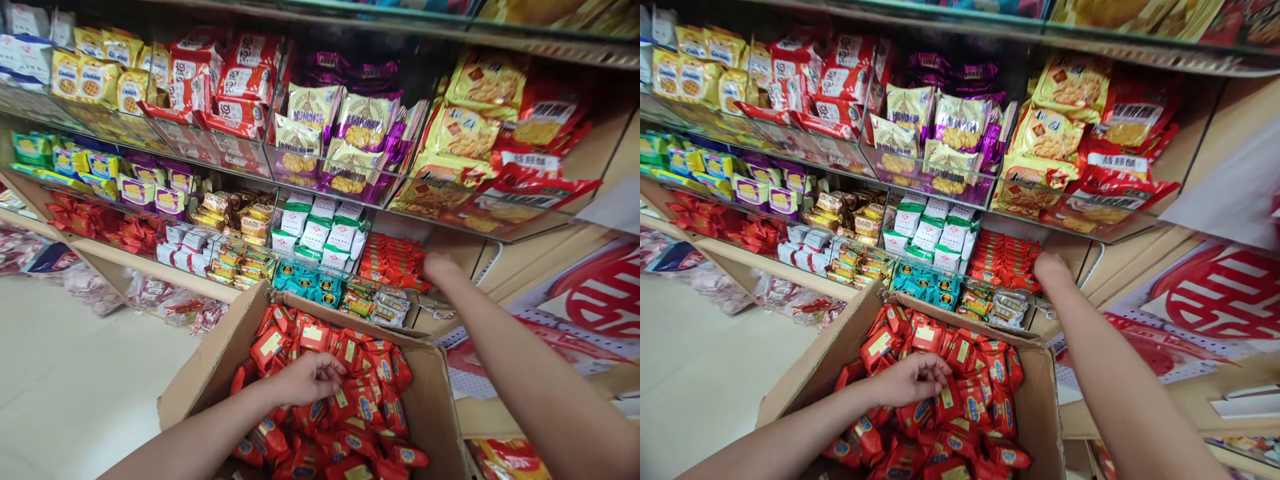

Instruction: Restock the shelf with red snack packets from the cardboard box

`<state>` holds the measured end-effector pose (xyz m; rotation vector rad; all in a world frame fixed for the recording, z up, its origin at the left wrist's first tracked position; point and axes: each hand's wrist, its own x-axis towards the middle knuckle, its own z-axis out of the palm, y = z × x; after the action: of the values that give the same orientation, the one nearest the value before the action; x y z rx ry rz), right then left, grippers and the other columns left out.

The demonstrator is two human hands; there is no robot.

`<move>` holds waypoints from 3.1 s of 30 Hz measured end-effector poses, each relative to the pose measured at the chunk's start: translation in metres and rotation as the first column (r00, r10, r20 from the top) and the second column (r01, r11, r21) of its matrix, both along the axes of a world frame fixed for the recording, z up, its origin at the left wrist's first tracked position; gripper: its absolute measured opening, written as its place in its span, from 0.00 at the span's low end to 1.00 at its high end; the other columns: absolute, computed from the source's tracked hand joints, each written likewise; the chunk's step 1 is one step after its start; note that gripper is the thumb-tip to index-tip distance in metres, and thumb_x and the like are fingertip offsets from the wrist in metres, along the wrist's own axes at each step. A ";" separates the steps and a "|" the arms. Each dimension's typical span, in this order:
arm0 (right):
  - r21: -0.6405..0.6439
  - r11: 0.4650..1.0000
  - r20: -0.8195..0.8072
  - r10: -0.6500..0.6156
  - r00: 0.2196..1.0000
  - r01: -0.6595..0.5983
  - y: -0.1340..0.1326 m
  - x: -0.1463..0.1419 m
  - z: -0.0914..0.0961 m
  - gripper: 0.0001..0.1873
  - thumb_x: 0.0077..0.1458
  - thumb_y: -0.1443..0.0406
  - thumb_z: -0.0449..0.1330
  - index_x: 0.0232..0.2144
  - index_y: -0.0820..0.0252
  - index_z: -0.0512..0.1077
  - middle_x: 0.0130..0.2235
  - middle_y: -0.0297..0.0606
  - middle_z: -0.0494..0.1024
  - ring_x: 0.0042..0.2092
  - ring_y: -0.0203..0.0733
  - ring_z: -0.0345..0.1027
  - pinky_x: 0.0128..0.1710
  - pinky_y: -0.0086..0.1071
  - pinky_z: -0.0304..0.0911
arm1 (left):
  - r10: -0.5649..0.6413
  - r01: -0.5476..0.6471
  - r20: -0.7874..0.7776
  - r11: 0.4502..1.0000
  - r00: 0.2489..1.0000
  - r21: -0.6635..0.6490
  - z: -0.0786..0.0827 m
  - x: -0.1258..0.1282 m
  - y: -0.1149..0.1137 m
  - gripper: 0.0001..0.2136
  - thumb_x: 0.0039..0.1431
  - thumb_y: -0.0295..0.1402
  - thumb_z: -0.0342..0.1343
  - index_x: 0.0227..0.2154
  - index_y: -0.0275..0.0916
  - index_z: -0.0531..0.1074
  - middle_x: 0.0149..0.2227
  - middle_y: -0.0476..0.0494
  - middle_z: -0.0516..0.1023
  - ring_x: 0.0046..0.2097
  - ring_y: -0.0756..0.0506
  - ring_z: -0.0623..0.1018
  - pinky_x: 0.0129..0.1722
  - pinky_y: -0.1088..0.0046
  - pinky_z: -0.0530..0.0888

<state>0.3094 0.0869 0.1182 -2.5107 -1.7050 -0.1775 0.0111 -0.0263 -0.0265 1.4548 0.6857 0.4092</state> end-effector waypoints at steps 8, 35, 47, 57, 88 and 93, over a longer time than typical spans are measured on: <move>-0.002 0.889 -0.377 0.424 0.823 -0.459 -0.113 -0.076 -0.022 0.13 0.53 0.57 0.50 0.31 0.55 0.72 0.31 0.37 0.76 0.33 0.40 0.70 0.35 0.31 0.62 | 0.374 -0.273 -0.085 0.797 0.923 0.539 0.021 -0.012 0.017 0.10 0.55 0.29 0.46 0.37 0.37 0.70 0.36 0.43 0.74 0.40 0.47 0.72 0.42 0.69 0.68; 0.137 0.948 -0.988 0.153 -0.035 0.289 -0.162 -0.151 -0.138 0.18 0.49 0.49 0.51 0.32 0.56 0.65 0.33 0.37 0.76 0.35 0.44 0.70 0.34 0.35 0.65 | 0.382 -0.383 0.026 0.919 0.924 0.092 0.017 0.012 0.002 0.17 0.52 0.48 0.49 0.26 0.37 0.62 0.20 0.55 0.61 0.22 0.54 0.62 0.24 0.77 0.62; 0.249 0.908 -0.916 0.108 0.387 0.336 -0.158 -0.161 -0.147 0.22 0.52 0.47 0.42 0.24 0.56 0.62 0.24 0.34 0.71 0.27 0.40 0.63 0.27 0.31 0.59 | 0.510 -0.493 0.074 0.769 0.857 0.406 0.013 0.014 -0.006 0.10 0.59 0.39 0.41 0.26 0.40 0.59 0.24 0.52 0.62 0.27 0.51 0.62 0.28 0.76 0.62; 0.707 0.697 -0.475 0.340 0.811 0.122 -0.166 -0.142 -0.135 0.15 0.58 0.58 0.46 0.22 0.56 0.59 0.19 0.31 0.67 0.20 0.35 0.60 0.20 0.27 0.52 | 0.420 -0.422 -0.036 0.904 0.907 -0.069 0.021 0.013 -0.005 0.20 0.52 0.53 0.44 0.26 0.39 0.61 0.24 0.52 0.66 0.22 0.52 0.67 0.21 0.77 0.63; 0.330 0.919 -0.909 0.371 -0.190 0.217 -0.181 -0.141 -0.100 0.21 0.42 0.60 0.64 0.41 0.57 0.67 0.46 0.41 0.73 0.47 0.44 0.66 0.47 0.39 0.61 | 0.452 -0.209 0.354 0.810 0.819 -0.548 0.067 0.020 -0.008 0.17 0.48 0.31 0.59 0.43 0.41 0.66 0.39 0.46 0.73 0.36 0.51 0.73 0.39 0.72 0.67; 0.339 0.845 -0.926 0.377 -0.012 0.414 -0.184 -0.146 -0.100 0.26 0.42 0.58 0.63 0.43 0.57 0.60 0.41 0.41 0.74 0.41 0.43 0.69 0.39 0.36 0.66 | 0.425 -0.295 0.258 0.857 0.868 -0.422 0.072 0.025 -0.010 0.14 0.40 0.32 0.64 0.32 0.38 0.68 0.32 0.50 0.72 0.35 0.51 0.71 0.39 0.75 0.66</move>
<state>0.1633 -0.0967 0.0182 -1.2848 -0.6731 0.8874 0.0366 -0.0359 0.0454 0.8573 0.7103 0.7686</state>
